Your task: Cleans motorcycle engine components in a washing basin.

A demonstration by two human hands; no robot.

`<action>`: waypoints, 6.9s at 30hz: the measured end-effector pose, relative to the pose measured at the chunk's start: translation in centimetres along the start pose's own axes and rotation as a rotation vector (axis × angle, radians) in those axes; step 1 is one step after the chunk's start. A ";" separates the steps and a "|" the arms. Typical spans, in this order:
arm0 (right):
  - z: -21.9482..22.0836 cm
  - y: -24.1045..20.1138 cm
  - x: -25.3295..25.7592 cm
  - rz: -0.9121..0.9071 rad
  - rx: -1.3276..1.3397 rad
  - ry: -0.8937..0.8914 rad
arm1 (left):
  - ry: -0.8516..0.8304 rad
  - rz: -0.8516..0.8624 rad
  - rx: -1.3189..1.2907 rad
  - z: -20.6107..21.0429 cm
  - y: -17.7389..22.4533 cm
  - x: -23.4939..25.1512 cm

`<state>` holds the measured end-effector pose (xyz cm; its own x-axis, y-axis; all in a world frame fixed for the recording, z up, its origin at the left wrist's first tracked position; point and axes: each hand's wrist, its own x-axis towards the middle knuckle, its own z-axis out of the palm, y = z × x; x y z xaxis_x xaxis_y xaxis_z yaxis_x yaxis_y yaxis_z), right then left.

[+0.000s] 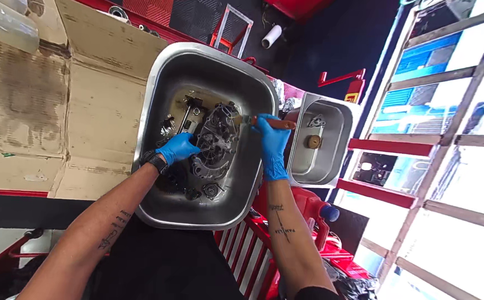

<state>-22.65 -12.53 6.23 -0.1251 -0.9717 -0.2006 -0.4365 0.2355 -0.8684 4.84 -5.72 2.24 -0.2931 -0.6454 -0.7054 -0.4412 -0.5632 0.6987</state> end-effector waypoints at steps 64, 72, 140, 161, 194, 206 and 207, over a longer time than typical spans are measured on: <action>2.3 -0.3 -12.8 0.281 -0.162 -0.426 | -0.069 -0.075 0.073 3.3 -2.4 0.5; 0.3 1.2 -11.7 0.149 -0.419 -0.273 | 0.071 -0.121 0.046 0.7 0.2 1.4; 11.1 0.4 -13.3 0.100 0.479 0.113 | 0.627 -0.149 0.450 -1.7 5.5 -4.3; 9.0 2.1 -8.1 0.156 0.352 0.325 | 0.570 0.149 0.127 -2.0 -1.6 -3.4; 7.9 2.3 -16.1 -0.124 0.290 -0.120 | 0.435 -0.018 -0.034 -3.1 0.4 -4.3; 6.6 5.0 -8.5 -0.058 0.191 0.168 | 0.471 -0.014 0.020 -3.1 0.1 -3.6; 7.6 4.3 -8.4 -0.072 0.186 0.190 | 0.480 -0.008 0.025 -3.1 0.2 -3.5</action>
<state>-16.74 -3.50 0.70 -0.2726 -0.9601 -0.0620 -0.2815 0.1412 -0.9491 8.38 -5.18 5.25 0.1329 -0.8097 -0.5716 -0.4638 -0.5605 0.6862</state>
